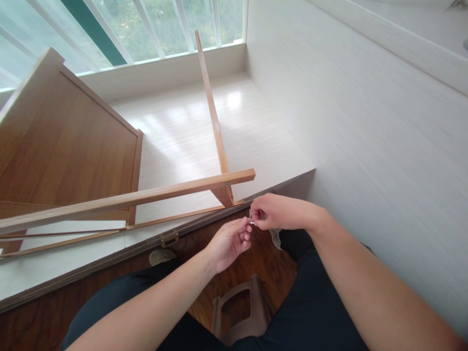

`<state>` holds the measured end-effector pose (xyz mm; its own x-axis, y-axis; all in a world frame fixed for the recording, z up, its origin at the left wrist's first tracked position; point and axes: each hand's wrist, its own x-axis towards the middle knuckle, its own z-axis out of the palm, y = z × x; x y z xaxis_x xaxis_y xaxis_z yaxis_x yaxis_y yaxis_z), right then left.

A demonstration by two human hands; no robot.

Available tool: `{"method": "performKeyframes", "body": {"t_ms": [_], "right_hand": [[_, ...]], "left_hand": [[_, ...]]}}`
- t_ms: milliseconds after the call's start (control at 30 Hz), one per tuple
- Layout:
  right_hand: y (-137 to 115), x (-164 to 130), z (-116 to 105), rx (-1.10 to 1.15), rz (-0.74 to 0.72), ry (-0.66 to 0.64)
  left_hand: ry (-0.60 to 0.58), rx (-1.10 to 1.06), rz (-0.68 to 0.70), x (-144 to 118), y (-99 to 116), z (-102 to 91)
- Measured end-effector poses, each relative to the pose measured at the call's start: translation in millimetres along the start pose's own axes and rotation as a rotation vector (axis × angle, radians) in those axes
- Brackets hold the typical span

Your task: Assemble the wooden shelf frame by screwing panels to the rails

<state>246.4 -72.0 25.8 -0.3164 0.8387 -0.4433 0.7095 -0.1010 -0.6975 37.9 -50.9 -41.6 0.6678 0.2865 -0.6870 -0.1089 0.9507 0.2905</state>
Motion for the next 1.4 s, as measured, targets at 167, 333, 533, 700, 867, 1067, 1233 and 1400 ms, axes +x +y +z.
{"method": "performKeyframes", "body": {"t_ms": [167, 333, 533, 700, 867, 1067, 1233, 1400], "right_hand": [[-2, 4, 5, -0.095, -0.083, 0.005], [2, 7, 8, -0.159, -0.09, 0.001], [7, 14, 4, -0.146, 0.011, -0.122], [4, 20, 5, 0.04, -0.004, -0.228], [-1, 22, 6, 0.093, -0.003, -0.216], [-3, 25, 8, 0.112, -0.02, -0.222], [-2, 27, 11, 0.125, -0.035, -0.212], [-2, 28, 13, 0.134, -0.037, -0.217]], "left_hand": [[0.018, -0.008, -0.01, 2, -2, -0.5], [0.028, 0.021, 0.048, 4, -3, -0.4], [0.067, 0.143, 0.154, 6, -9, -5.8], [0.073, 0.252, 0.249, 5, -10, -9.6], [0.098, 0.276, 0.285, 3, -7, -9.5], [0.089, 0.29, 0.285, 3, -6, -11.4], [0.082, 0.3, 0.283, 3, -6, -15.2], [0.067, 0.322, 0.281, 4, -5, -17.3]]}}
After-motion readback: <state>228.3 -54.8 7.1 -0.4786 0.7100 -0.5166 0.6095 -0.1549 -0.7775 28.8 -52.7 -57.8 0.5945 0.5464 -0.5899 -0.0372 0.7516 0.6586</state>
